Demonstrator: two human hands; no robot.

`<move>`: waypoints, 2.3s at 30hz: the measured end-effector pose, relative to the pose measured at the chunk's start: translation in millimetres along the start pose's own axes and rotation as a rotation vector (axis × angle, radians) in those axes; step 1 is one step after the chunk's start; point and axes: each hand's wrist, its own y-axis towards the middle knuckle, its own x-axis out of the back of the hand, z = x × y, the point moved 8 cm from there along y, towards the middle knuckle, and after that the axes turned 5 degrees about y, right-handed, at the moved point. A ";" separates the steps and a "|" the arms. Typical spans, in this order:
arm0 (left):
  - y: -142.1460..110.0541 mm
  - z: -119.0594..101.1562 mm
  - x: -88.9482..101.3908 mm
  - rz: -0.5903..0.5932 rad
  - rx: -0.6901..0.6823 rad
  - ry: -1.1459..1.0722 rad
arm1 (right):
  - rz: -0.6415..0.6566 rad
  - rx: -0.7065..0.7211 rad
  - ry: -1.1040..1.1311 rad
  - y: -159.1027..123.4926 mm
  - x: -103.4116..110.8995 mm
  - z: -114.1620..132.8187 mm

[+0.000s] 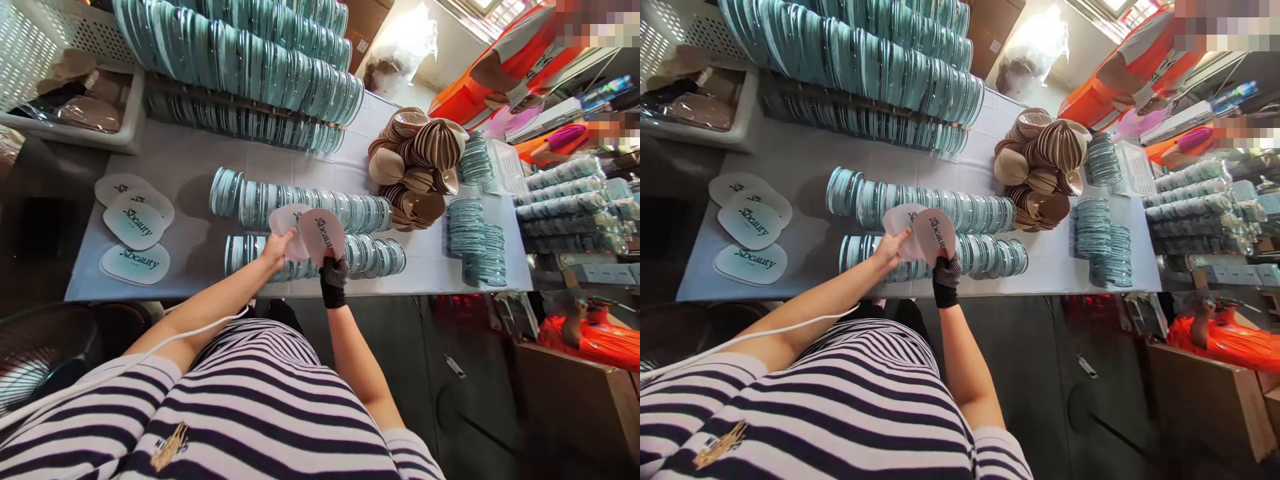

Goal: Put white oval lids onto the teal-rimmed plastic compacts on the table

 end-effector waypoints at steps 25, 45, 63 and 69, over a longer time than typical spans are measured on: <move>28.6 -23.2 37.2 -0.087 0.000 -0.080 | 0.573 -0.024 -0.586 -83.6 -70.6 -9.9; 24.3 -25.1 38.3 -0.065 0.024 -0.108 | 0.713 0.166 -0.795 -66.9 -114.0 -11.2; 33.7 -20.6 38.5 -0.104 -0.118 -0.078 | 0.856 -0.651 0.464 -75.1 -120.5 -17.5; 22.9 -24.7 34.4 -0.149 -0.134 -0.054 | 0.639 -0.398 0.074 -50.5 -86.5 -6.1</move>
